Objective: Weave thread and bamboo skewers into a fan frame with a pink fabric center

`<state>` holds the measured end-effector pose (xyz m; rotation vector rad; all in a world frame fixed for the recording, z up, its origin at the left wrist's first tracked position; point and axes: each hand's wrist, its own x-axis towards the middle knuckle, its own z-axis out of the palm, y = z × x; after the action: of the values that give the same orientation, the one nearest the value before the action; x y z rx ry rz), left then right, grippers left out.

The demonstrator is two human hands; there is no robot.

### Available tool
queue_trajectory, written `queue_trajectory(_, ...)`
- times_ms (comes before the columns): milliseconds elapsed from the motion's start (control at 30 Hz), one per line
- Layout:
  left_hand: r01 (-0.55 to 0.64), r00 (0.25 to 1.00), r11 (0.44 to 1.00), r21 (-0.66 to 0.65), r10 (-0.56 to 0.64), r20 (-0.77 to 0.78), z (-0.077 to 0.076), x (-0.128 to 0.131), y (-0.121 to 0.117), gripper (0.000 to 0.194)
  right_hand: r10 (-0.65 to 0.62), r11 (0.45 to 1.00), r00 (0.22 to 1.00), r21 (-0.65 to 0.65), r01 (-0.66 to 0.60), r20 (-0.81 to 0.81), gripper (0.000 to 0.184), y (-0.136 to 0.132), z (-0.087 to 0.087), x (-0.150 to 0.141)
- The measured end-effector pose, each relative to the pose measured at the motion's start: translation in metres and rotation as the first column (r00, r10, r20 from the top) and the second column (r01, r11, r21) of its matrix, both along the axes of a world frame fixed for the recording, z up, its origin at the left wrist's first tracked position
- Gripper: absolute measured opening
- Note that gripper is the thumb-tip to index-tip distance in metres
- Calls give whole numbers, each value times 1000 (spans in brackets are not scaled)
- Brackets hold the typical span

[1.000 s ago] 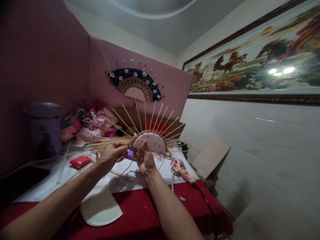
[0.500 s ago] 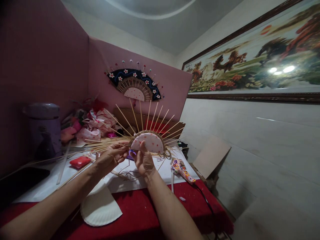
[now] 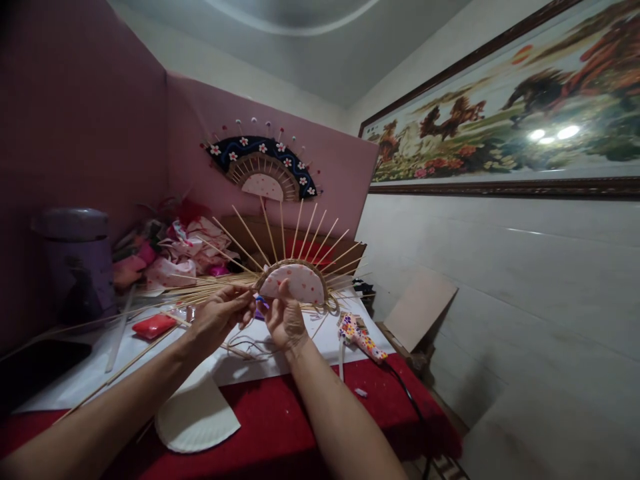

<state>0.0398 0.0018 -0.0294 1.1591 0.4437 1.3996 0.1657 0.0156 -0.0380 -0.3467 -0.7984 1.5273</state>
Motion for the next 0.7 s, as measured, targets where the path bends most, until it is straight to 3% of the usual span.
queue_trajectory(200,-163,986,986,24,163,24,-2,1,-1,23,63,997,990,-38,-68,-124,15,2,-1,0)
queue_trajectory(700,-141,990,984,-105,141,-5,-1,1,-3,24,89,990,984,-94,-104,-153,12,-4,1,-2)
